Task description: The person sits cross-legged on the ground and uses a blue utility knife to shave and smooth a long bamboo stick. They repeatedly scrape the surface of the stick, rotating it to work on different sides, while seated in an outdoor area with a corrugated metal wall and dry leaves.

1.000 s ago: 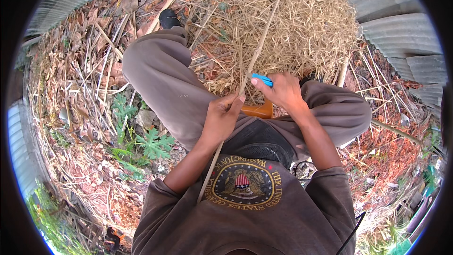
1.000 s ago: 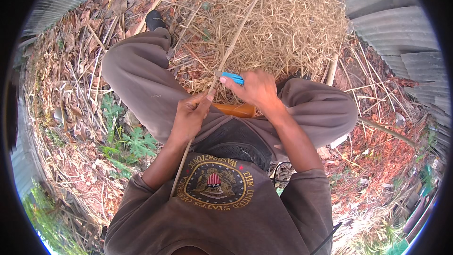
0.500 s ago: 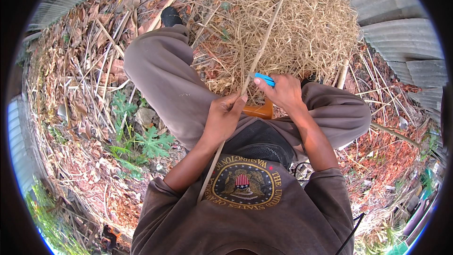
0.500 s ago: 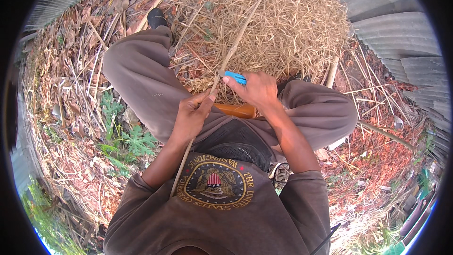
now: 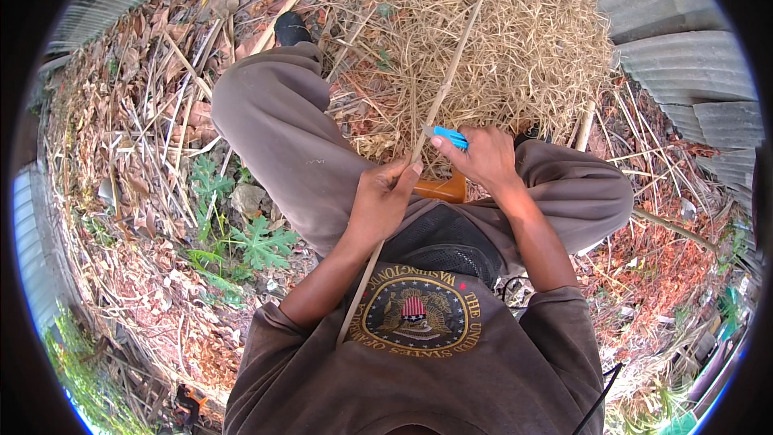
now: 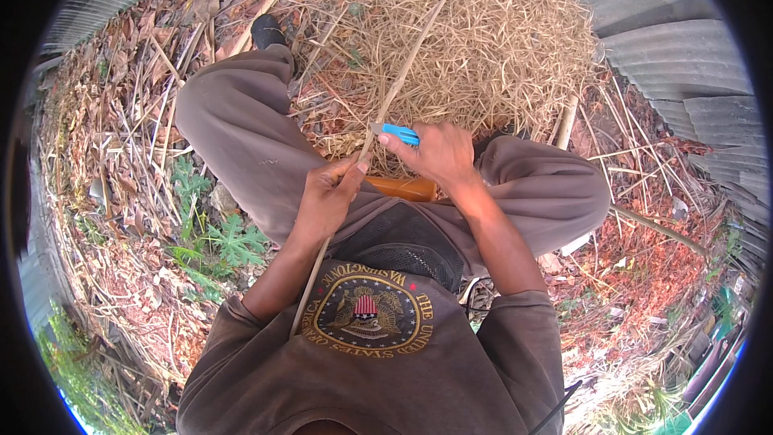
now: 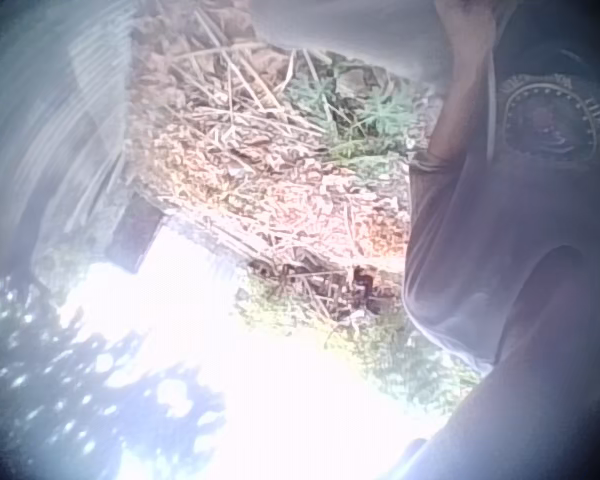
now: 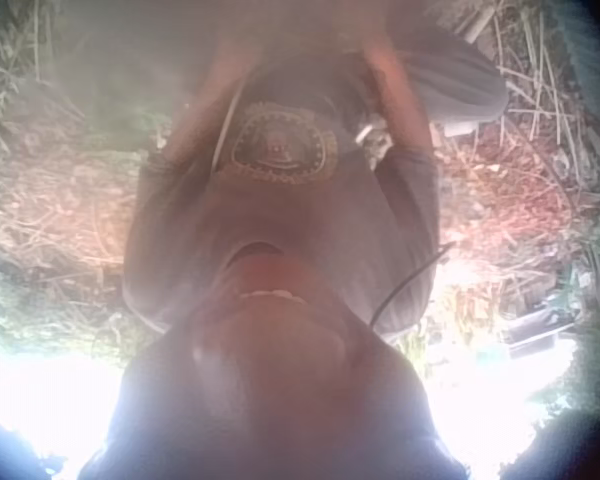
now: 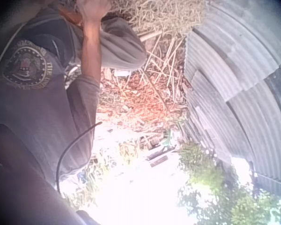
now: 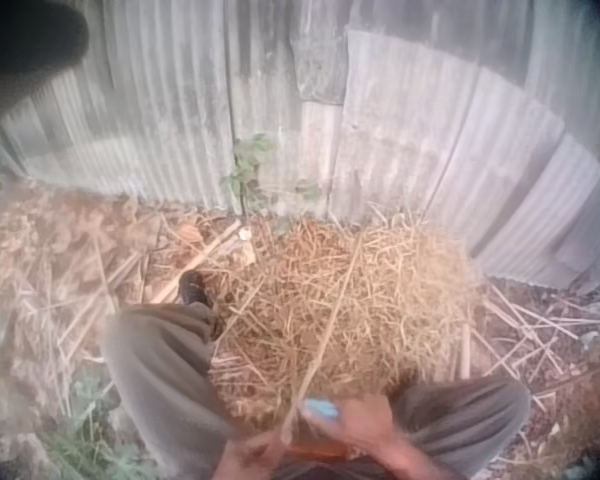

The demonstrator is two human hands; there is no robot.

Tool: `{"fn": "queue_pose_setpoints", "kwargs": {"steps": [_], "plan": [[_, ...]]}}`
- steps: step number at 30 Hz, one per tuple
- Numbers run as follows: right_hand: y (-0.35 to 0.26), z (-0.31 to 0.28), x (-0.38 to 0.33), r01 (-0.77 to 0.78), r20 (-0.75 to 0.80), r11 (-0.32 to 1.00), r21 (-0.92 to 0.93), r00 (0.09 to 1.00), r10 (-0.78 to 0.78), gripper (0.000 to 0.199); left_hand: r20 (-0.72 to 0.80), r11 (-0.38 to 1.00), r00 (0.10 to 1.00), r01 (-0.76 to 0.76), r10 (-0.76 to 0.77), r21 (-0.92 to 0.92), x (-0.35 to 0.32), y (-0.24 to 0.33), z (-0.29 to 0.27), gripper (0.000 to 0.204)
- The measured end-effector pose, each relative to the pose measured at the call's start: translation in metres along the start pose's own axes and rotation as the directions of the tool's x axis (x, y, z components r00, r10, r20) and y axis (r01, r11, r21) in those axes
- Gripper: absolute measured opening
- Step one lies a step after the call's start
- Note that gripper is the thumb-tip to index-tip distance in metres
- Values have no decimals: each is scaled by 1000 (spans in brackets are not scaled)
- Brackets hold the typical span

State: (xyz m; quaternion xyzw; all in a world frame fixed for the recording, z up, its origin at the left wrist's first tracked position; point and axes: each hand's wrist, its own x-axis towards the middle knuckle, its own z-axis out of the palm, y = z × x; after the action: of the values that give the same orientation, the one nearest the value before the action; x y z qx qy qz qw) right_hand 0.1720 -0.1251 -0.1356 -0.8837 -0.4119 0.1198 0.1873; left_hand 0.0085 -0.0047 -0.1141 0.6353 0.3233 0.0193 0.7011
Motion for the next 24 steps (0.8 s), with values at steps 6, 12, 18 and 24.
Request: {"fn": "queue_pose_setpoints", "kwargs": {"steps": [6, 12, 18, 24], "plan": [[-1, 2, 0, -22, -39, 999, -48, 999, 20, 70, -14, 1000, 1000, 9, -9, -19, -1, 7, 3, 19], [3, 7, 1, -66, -30, 997, -43, 997, 65, 69, -13, 1000, 1000, 6, -7, -27, -1, 8, 2, 19], [-2, 1, 2, -112, 58, 993, -36, 992, 114, 63, 0, 1000, 1000, -15, 15, -26, 0, -1, 0, 20], [-3, -2, 2, -95, 33, 993, -70, 995, 98, 64, -3, 999, 1000, 2, -3, -35, -1, 8, 2, 17]]}}
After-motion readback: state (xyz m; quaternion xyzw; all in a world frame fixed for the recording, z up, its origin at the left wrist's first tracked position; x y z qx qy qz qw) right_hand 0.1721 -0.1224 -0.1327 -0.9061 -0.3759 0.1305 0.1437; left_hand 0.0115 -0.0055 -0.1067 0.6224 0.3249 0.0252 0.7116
